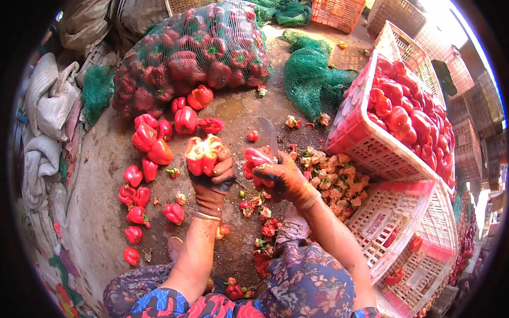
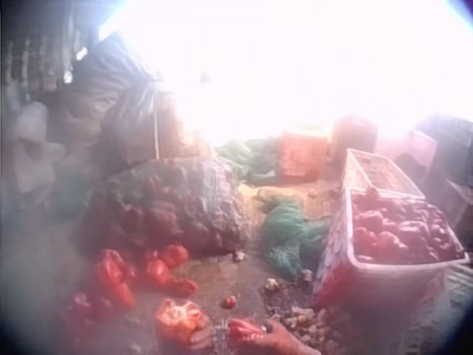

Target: The person processes peppers by removing the stems and seeds using a knife and placing them on the ground or into a crate.

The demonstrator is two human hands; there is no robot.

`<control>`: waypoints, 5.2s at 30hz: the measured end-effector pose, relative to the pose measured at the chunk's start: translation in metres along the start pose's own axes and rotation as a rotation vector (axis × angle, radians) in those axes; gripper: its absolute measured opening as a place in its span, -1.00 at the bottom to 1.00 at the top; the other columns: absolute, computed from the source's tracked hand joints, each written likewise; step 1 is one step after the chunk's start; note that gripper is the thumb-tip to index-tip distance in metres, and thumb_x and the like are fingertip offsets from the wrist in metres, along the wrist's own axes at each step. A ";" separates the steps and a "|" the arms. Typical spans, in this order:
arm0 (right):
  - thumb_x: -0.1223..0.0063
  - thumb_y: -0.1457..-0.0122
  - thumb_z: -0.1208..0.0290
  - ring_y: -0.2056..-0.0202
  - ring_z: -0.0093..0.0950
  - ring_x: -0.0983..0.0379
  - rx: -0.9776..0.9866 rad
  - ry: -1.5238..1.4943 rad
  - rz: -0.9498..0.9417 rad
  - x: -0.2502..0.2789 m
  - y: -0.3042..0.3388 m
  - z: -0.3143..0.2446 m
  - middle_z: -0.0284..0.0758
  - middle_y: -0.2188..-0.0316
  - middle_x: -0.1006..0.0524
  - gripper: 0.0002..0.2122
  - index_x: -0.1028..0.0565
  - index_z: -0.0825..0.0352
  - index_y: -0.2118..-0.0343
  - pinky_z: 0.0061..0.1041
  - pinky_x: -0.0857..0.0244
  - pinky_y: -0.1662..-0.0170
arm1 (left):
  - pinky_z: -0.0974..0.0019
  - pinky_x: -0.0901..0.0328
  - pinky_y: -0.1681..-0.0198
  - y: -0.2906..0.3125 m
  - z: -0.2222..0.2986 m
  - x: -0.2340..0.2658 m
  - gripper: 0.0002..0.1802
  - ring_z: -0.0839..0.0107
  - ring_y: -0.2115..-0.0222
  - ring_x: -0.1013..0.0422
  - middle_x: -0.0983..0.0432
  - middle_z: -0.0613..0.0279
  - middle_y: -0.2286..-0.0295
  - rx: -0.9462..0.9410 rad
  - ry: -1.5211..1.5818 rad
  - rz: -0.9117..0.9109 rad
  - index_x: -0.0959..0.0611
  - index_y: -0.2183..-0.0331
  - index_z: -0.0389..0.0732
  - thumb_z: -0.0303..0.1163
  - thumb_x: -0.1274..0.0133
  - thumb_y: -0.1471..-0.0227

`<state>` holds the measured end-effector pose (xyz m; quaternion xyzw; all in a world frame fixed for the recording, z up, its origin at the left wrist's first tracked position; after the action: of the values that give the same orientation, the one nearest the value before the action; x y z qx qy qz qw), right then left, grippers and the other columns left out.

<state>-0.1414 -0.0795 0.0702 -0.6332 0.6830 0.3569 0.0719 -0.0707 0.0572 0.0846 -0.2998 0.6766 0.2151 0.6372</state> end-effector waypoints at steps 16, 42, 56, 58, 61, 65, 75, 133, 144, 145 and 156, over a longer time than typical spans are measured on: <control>-0.38 0.03 0.28 0.30 -0.51 -0.43 0.495 0.984 -0.173 -0.067 0.026 -0.068 -0.30 0.34 -0.48 -0.58 -0.55 0.35 0.12 -0.46 -0.35 0.20 | 0.09 -0.20 -0.20 0.031 -0.001 0.075 -0.26 0.15 -0.08 -0.34 -0.35 -0.02 -0.07 0.052 -0.834 0.273 -0.27 -0.18 -0.31 0.03 0.05 -0.16; -0.12 -0.20 0.20 0.78 -0.68 -0.24 0.027 0.346 0.221 0.041 0.008 -0.008 -0.48 0.64 -0.43 -0.76 -0.53 0.26 0.21 -0.65 0.00 0.77 | 0.31 -0.37 0.11 -0.004 -0.025 -0.045 -0.81 0.24 0.19 -0.46 -0.47 0.06 0.17 -0.216 -1.940 -0.285 -0.60 0.19 -0.33 -0.47 -0.04 -0.14; -0.26 0.01 0.43 0.36 -0.14 -0.49 0.729 1.290 0.105 -0.061 0.036 -0.062 -0.16 0.41 -0.46 -0.75 -0.47 0.34 0.27 -0.25 -0.38 0.32 | 0.32 -0.39 0.19 0.012 -0.015 -0.030 -0.82 0.31 0.27 -0.47 -0.48 0.08 0.22 -0.431 -2.125 -0.010 -0.58 0.25 -0.32 -0.42 0.00 -0.15; -0.22 0.00 0.44 0.36 -0.12 -0.47 0.755 1.400 0.159 -0.062 0.039 -0.059 -0.17 0.41 -0.42 -0.77 -0.44 0.33 0.29 -0.21 -0.36 0.34 | 0.30 -0.38 0.22 0.011 -0.013 -0.023 -0.82 0.30 0.32 -0.48 -0.50 0.11 0.31 -0.439 -2.083 0.157 -0.58 0.29 -0.31 -0.39 0.02 -0.15; -0.19 -0.01 0.45 0.37 -0.12 -0.46 0.764 1.441 0.234 -0.053 0.037 -0.051 -0.18 0.42 -0.40 -0.77 -0.40 0.33 0.30 -0.19 -0.35 0.37 | 0.29 -0.36 0.27 0.012 -0.012 -0.008 -0.81 0.35 0.39 -0.46 -0.52 0.17 0.43 -0.509 -2.008 0.350 -0.58 0.34 -0.29 -0.37 0.03 -0.15; -0.20 -0.02 0.44 0.36 -0.12 -0.49 0.661 1.378 0.317 -0.038 0.035 -0.047 -0.18 0.39 -0.43 -0.75 -0.38 0.32 0.27 -0.20 -0.36 0.39 | 0.28 -0.35 0.29 0.015 -0.010 0.010 -0.82 0.40 0.43 -0.42 -0.53 0.18 0.46 -0.383 -1.723 0.675 -0.59 0.33 -0.28 -0.36 -0.01 -0.14; -0.28 0.08 0.10 0.26 -0.14 -0.56 0.373 1.732 0.169 -0.043 0.011 -0.048 -0.13 0.26 -0.56 -0.63 -0.53 0.29 0.32 -0.16 -0.43 0.26 | 0.33 -0.39 0.35 0.009 -0.022 0.003 -0.87 0.46 0.42 -0.53 -0.61 0.17 0.46 -0.343 -1.947 0.546 -0.62 0.32 -0.26 -0.41 -0.14 -0.07; -0.04 -0.25 0.27 0.60 -0.69 -0.29 -0.137 0.727 0.083 -0.025 -0.014 0.008 -0.48 0.60 -0.39 -0.80 -0.50 0.31 0.21 -0.61 -0.19 0.58 | 0.25 -0.27 -0.05 0.048 0.240 0.010 -0.40 0.30 0.14 -0.38 -0.44 0.21 0.20 -1.028 -1.876 0.629 -0.45 0.15 -0.16 -0.54 -0.30 0.34; -0.01 -0.28 0.33 0.51 -0.70 -0.32 0.169 1.051 -0.133 -0.072 -0.006 -0.056 -0.49 0.57 -0.45 -0.83 -0.53 0.33 0.30 -0.57 -0.28 0.44 | 0.23 -0.34 0.01 0.015 0.056 -0.061 -0.36 0.29 0.15 -0.44 -0.47 0.11 0.17 -0.850 -2.024 0.055 -0.42 0.11 -0.18 -0.57 -0.24 0.34; -0.01 -0.27 0.31 0.45 -0.59 -0.39 0.001 1.008 -0.116 -0.071 -0.003 -0.053 -0.38 0.52 -0.49 -0.81 -0.52 0.33 0.25 -0.49 -0.33 0.35 | 0.24 -0.34 0.01 0.017 0.055 -0.063 -0.38 0.31 0.16 -0.43 -0.47 0.13 0.18 -0.839 -2.020 0.078 -0.42 0.11 -0.18 -0.59 -0.22 0.34; -0.06 -0.17 0.38 0.26 -0.14 -0.56 0.403 0.897 0.050 -0.021 -0.020 0.013 -0.07 0.38 -0.57 -0.77 -0.49 0.21 0.11 -0.23 -0.39 0.24 | 0.23 -0.33 -0.06 0.018 0.028 0.025 -0.47 0.35 0.10 -0.41 -0.44 0.18 0.14 -0.437 -0.853 0.362 -0.46 0.06 -0.25 -0.50 -0.04 0.21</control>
<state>-0.1231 -0.0539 0.0645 -0.6815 0.7171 -0.0885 -0.1167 -0.0626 0.0852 0.0553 -0.1895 0.3367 0.5615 0.7317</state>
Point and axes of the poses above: each hand's wrist, its own y-axis away from the middle knuckle, its own x-axis out of the back of the hand, z = x × y, the point moved 7 cm from there along -y, towards the middle knuckle
